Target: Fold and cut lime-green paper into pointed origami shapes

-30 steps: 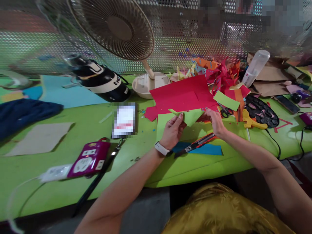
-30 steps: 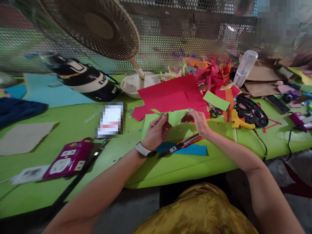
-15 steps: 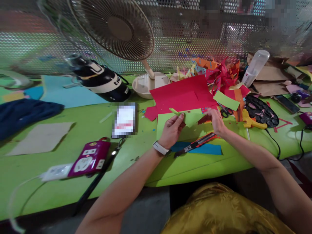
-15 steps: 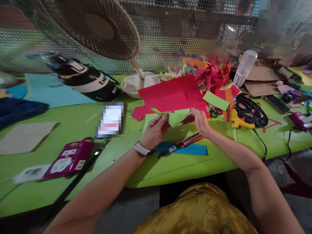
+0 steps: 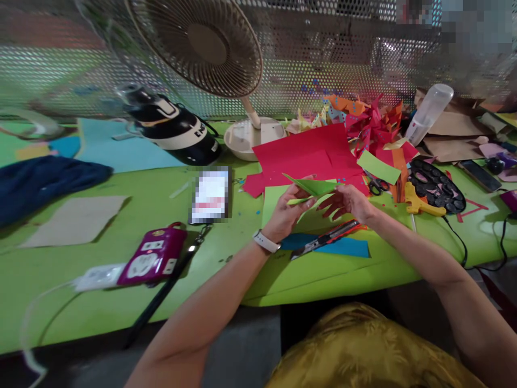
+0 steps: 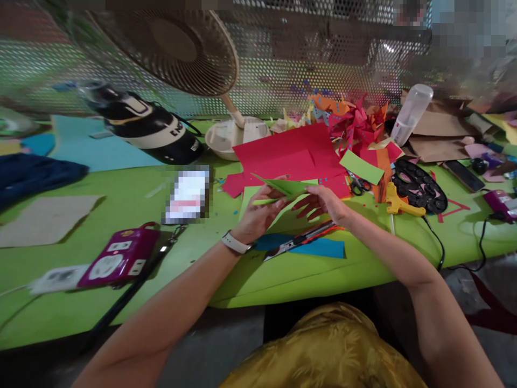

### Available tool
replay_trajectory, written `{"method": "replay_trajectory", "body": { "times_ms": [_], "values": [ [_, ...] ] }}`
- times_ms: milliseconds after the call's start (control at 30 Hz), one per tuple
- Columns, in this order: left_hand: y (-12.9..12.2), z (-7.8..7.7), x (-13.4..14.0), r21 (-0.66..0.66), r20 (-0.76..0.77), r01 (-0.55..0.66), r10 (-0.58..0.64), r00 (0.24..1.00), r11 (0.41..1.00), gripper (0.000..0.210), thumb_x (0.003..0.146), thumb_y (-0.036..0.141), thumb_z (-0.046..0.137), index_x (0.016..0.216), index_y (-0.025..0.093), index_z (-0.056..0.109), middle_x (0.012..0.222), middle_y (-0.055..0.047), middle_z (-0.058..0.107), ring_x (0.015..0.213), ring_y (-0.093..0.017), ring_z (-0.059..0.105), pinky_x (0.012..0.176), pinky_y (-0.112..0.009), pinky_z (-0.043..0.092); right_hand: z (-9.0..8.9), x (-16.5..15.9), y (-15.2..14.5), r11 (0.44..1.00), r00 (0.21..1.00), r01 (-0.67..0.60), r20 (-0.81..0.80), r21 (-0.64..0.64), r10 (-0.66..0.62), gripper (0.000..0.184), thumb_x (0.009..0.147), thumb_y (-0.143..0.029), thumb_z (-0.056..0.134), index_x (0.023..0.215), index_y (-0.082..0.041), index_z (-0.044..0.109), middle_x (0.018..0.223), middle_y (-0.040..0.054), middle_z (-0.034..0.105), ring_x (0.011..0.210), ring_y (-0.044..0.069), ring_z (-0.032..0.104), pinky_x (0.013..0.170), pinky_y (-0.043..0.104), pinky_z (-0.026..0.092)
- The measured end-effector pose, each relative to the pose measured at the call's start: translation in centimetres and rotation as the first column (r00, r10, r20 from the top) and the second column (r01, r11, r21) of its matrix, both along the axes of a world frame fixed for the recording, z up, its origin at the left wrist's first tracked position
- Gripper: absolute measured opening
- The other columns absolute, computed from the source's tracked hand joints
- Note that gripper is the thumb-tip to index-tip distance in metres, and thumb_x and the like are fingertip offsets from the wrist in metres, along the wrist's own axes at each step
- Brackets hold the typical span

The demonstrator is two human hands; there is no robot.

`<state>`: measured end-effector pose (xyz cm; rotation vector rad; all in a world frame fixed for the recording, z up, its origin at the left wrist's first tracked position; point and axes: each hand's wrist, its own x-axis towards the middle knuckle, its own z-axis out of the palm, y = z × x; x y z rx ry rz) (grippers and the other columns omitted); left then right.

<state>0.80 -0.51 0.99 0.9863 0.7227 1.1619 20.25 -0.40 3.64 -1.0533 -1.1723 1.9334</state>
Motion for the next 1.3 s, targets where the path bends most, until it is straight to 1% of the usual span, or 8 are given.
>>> {"method": "replay_trajectory", "body": {
  "times_ms": [100,233,333,433,633,1033,1167,1300],
  "values": [
    [0.1,0.3,-0.3,0.041,-0.05,0.057,-0.055,0.997,0.998,0.063,0.057,0.025,0.092,0.116,0.024,0.069,0.116,-0.009,0.072,0.111,-0.028,0.067,0.085,-0.031,0.057,0.1,0.2,0.1,0.999,0.999,0.04,0.023,0.006,-0.04,0.048,0.086,-0.06,0.046,0.081,-0.016,0.066,0.087,0.0119,0.077,0.07,0.019,0.071,0.056,0.025,0.051],
    [0.2,0.6,-0.5,0.067,-0.069,0.095,-0.09,0.994,0.993,0.069,0.056,0.02,0.091,0.12,0.026,0.066,0.128,-0.01,0.066,0.117,-0.028,0.063,0.085,-0.031,0.057,-0.1,0.1,0.2,0.988,0.987,0.128,0.088,0.082,-0.135,0.015,0.073,-0.029,0.068,0.081,-0.016,0.07,0.075,0.0042,0.076,0.062,0.014,0.069,0.054,0.021,0.049],
    [0.3,0.4,-0.5,0.075,-0.055,0.039,-0.035,0.998,0.996,0.071,0.058,0.021,0.091,0.123,0.029,0.064,0.13,-0.009,0.065,0.124,-0.028,0.059,0.084,-0.028,0.057,-0.2,-0.1,0.1,0.984,0.981,0.159,0.101,0.083,-0.167,0.012,0.07,-0.017,0.07,0.082,-0.016,0.071,0.071,0.0006,0.074,0.059,0.011,0.069,0.054,0.019,0.048],
    [0.5,0.1,-0.4,0.061,-0.019,-0.044,0.045,0.999,0.997,0.067,0.063,0.027,0.088,0.125,0.029,0.063,0.125,-0.009,0.068,0.125,-0.025,0.058,0.086,-0.027,0.055,-0.6,-0.4,0.1,0.979,0.98,0.182,0.06,0.087,-0.187,0.009,0.074,-0.019,0.072,0.082,-0.016,0.07,0.075,0.0007,0.075,0.062,0.012,0.071,0.057,0.02,0.052],
    [0.9,-0.2,-0.2,-0.102,0.01,-0.174,0.176,0.984,0.979,0.041,0.066,0.028,0.083,0.106,0.023,0.073,0.08,0.0,0.072,0.076,-0.013,0.068,0.078,-0.029,0.058,-1.2,-0.6,0.1,0.958,0.961,0.275,-0.039,0.085,-0.273,0.022,0.073,-0.027,0.081,0.088,-0.018,0.068,0.086,0.0019,0.077,0.07,0.014,0.073,0.069,0.024,0.059],
    [1.5,-0.9,-0.1,-0.217,0.086,-0.214,0.237,0.968,0.952,0.028,0.058,0.029,0.09,0.078,0.019,0.073,0.073,0.001,0.072,0.065,-0.013,0.069,0.069,-0.028,0.058,-0.8,-1.0,-0.4,0.976,0.977,0.212,-0.038,0.054,-0.21,0.028,0.073,-0.04,0.082,0.087,-0.018,0.07,0.088,0.0047,0.076,0.073,0.017,0.073,0.065,0.025,0.059],
    [1.7,-1.1,-0.1,-0.208,0.007,-0.251,0.258,0.966,0.945,0.031,0.057,0.037,0.09,0.073,0.017,0.072,0.062,0.001,0.069,0.06,-0.015,0.069,0.066,-0.029,0.058,0.1,-0.3,0.1,0.955,0.969,0.219,0.066,0.198,-0.236,0.034,0.07,-0.044,0.083,0.086,-0.017,0.07,0.082,0.0035,0.074,0.072,0.015,0.07,0.064,0.025,0.056],
    [2.2,-0.9,-0.4,-0.188,0.016,-0.361,0.37,0.929,0.913,0.031,0.057,0.038,0.089,0.069,0.018,0.069,0.059,0.001,0.068,0.059,-0.014,0.069,0.063,-0.027,0.057,2.7,2.4,1.2,0.823,0.895,0.357,0.092,0.442,-0.438,0.032,0.078,-0.048,0.075,0.092,-0.02,0.07,0.093,0.0037,0.075,0.086,0.015,0.069,0.076,0.026,0.056]
  ]
}}
